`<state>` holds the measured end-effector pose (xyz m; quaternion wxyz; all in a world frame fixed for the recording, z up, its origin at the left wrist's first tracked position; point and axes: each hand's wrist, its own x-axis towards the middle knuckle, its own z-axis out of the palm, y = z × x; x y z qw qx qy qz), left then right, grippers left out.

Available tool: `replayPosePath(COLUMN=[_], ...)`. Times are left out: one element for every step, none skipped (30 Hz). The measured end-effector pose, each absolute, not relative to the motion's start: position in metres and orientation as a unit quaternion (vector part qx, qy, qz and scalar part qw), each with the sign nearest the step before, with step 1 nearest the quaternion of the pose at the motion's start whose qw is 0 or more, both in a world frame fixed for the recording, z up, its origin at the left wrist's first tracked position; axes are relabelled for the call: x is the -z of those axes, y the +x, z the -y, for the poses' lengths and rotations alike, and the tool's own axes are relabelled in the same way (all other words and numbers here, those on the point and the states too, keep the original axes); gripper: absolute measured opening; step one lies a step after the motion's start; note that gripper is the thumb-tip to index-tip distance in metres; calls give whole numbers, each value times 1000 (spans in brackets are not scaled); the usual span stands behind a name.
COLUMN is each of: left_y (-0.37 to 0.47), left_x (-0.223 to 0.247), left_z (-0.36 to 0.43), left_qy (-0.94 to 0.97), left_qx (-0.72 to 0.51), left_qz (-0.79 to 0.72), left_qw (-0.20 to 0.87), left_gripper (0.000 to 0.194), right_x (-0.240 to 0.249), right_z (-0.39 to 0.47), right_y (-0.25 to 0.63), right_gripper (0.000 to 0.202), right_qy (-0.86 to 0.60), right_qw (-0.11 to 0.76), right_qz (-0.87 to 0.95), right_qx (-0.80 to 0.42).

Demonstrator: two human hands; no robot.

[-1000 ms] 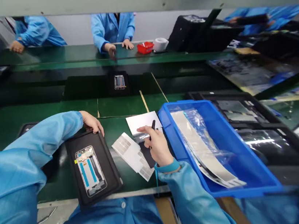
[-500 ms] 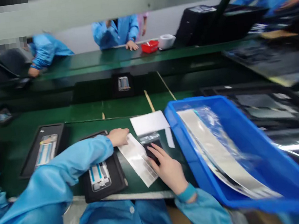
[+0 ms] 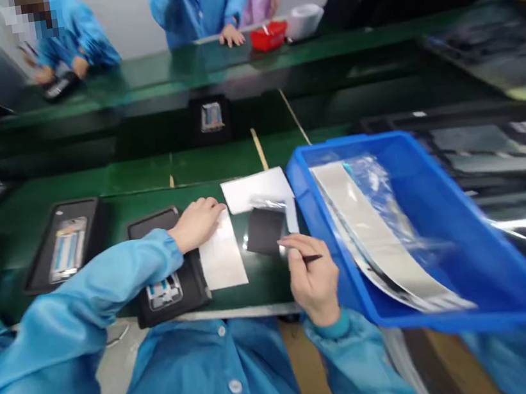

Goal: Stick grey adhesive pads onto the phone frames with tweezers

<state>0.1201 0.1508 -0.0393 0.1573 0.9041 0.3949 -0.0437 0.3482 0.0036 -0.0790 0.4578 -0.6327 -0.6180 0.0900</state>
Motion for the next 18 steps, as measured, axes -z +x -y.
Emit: replayPosePath(left_y=[120,119,120,121,123,125,126,127,127,127,125,124,122,120,118,117,117,116], left_x=[43,47,52,56,60,63,65,67,68,68,69,69,70,71,72,73,74,75], left_z=[-142,-135,-128,-123,-119,-116,-115,-116,-117,-119,-122,-124,-126,-128,-130,-131,-131,-132], left_qy=[914,925,935,941,945,946,945,944,944,943,943,943,943,943,943,944,944,944], left_qx=[43,47,54,63,72,79,83,85,85,85,84,82,81,79,76,74,72,72], left_qz=[-369,-340,-314,-294,-282,-278,-277,-277,-276,-272,-267,-260,-252,-244,-237,-230,-226,-222], left_qw=[162,161,158,152,148,148,150,155,161,170,180,190,201,211,219,226,230,232], left_gripper=[37,34,32,34,37,41,44,44,44,44,45,47,48,49,49,48,47,47], right_x=[77,76,78,82,86,91,95,99,102,104,106,107,107,108,109,110,111,112], right_z=[1,5,8,9,9,8,6,3,0,-4,-9,-13,-17,-21,-24,-27,-29,-30], right_y=[346,344,342,340,338,336,334,333,331,329,327,325,323,321,319,318,317,316], right_gripper=[30,30,30,29,26,24,22,22,23,23,22,21,20,19,18,17,16,14], right_qy=[-626,-617,-606,-594,-580,-569,-560,-552,-546,-541,-535,-530,-525,-521,-519,-518,-520,-524], right_qw=[475,488,490,489,482,472,463,455,450,447,446,445,444,442,439,433,427,420], right_qz=[603,584,564,541,523,510,504,503,505,509,515,523,533,545,558,571,585,598], right_qx=[-136,-200,-273,-341,-397,-439,-467,-485,-494,-499,-500,-498,-493,-485,-477,-467,-453,-438])
